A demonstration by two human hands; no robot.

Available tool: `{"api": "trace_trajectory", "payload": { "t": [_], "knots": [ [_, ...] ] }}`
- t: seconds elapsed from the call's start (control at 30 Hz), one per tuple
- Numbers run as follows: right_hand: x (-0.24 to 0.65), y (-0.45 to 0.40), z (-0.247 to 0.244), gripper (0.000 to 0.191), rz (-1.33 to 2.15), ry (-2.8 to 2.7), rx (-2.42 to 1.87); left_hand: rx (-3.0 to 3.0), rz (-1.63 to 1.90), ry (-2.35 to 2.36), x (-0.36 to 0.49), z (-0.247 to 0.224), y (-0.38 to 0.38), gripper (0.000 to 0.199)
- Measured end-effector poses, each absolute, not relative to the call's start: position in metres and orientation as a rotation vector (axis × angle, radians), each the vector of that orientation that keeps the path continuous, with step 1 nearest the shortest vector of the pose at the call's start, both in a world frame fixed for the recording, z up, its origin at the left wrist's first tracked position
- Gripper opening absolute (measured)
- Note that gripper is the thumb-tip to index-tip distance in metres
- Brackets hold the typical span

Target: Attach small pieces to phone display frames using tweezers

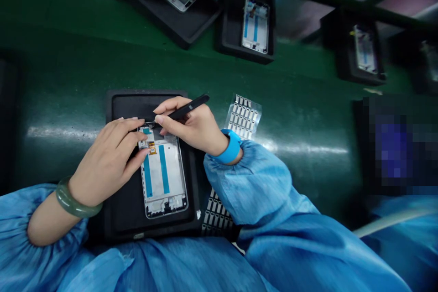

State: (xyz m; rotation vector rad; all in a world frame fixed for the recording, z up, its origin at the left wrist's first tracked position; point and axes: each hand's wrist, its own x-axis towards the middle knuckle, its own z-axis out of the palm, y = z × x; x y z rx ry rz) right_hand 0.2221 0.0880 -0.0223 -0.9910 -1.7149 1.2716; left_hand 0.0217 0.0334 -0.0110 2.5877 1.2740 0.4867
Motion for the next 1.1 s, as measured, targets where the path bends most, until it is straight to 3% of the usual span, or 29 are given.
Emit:
{"api": "trace_trajectory", "payload": {
  "t": [0.33,0.93,1.1],
  "knots": [
    [0.222,0.089,-0.024,0.019,1.241,-1.738,-0.984,2.710,0.441,1.254,0.023,-0.010,0.034,0.033],
    [0.222,0.084,-0.024,0.018,1.231,-1.740,-0.953,2.800,0.351,1.392,0.034,-0.006,0.029,0.032],
    [0.221,0.083,-0.022,0.017,1.273,-1.510,-0.979,2.776,0.328,1.420,0.036,-0.005,0.029,0.033]
  ]
}}
